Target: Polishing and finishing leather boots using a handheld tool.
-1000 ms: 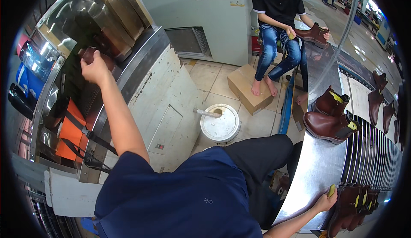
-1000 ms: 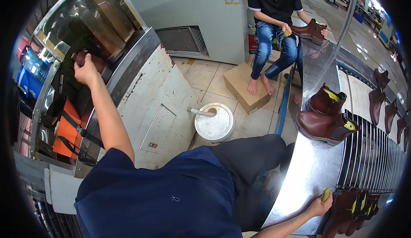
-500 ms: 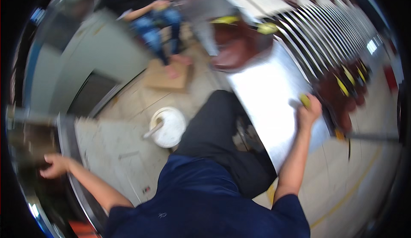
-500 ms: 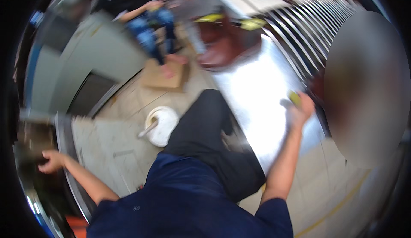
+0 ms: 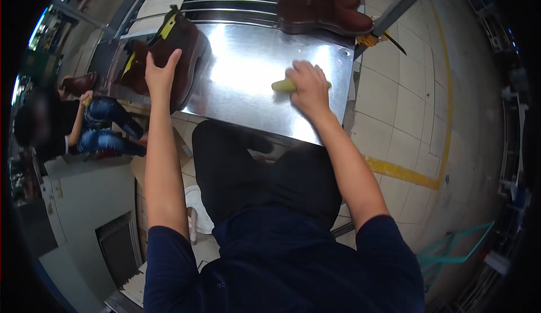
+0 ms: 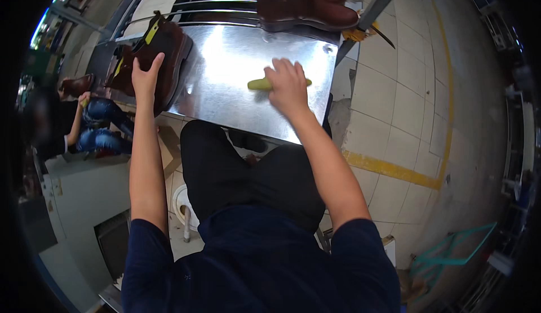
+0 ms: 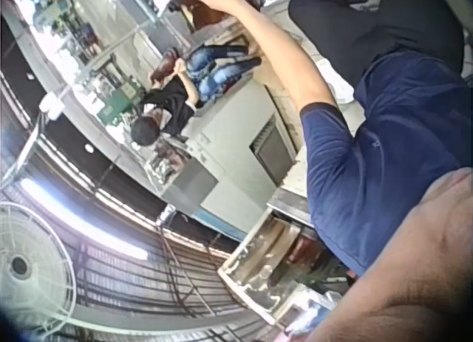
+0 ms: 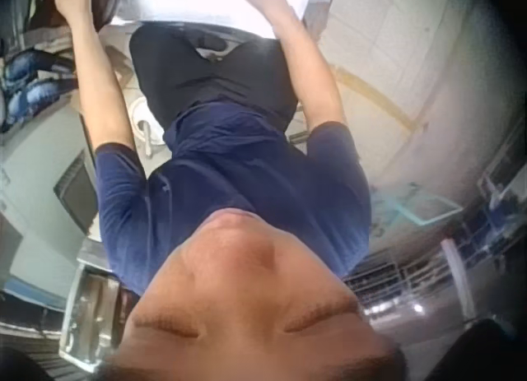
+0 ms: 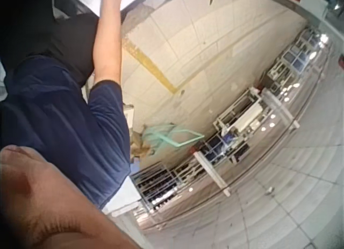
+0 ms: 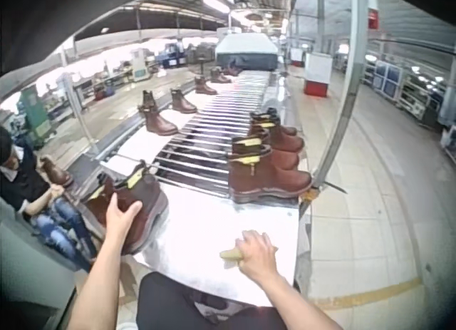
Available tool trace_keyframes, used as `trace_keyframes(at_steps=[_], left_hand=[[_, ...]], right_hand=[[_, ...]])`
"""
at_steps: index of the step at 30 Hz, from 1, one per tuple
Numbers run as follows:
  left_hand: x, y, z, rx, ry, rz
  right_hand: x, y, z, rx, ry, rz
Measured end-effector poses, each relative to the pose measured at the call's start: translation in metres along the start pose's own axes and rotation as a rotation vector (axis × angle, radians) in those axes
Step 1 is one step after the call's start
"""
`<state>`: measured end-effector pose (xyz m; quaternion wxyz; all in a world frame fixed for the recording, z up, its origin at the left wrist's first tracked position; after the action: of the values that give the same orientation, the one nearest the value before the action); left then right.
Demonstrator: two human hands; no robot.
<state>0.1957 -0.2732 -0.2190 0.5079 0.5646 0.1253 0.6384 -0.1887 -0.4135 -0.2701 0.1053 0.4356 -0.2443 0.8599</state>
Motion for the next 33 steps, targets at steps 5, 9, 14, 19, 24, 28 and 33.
trace_keyframes(at_steps=[5, 9, 14, 19, 24, 28, 33], left_hand=[[-0.006, 0.006, 0.0, -0.017, -0.151, -0.128], [0.029, -0.014, -0.105, 0.253, -0.384, -0.133], [0.06, -0.002, -0.235, 0.023, -0.527, -0.232], [0.049, -0.016, -0.248, 0.126, -0.536, -0.395], [0.045, 0.006, -0.243, -0.064, -0.585, -0.419], [0.044, -0.008, -0.246, 0.018, -0.549, -0.382], [0.044, -0.02, -0.25, 0.052, -0.575, -0.443]], right_hand=[[0.031, -0.013, -0.041, -0.067, 0.066, 0.038], [0.053, -0.015, -0.036, -0.069, 0.208, 0.024], [0.043, -0.025, -0.028, -0.255, 0.233, 0.462], [-0.02, -0.031, -0.006, -0.658, 0.118, 1.235], [-0.058, -0.044, 0.014, -0.958, 0.437, 1.991], [-0.069, -0.052, 0.021, -0.95, 0.411, 2.066], [-0.057, -0.056, 0.018, -0.82, 0.547, 1.903]])
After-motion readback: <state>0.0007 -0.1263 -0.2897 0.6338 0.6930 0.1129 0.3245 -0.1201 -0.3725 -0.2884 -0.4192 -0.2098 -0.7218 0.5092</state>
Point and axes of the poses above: each hand's wrist, its own z-axis towards the middle knuckle, its own x-axis out of the back of the hand, y = z × x, the point moved 10 cm from there along z, towards the middle knuckle, and after that the axes turned 8 degrees about x, right-handed, at the moved point
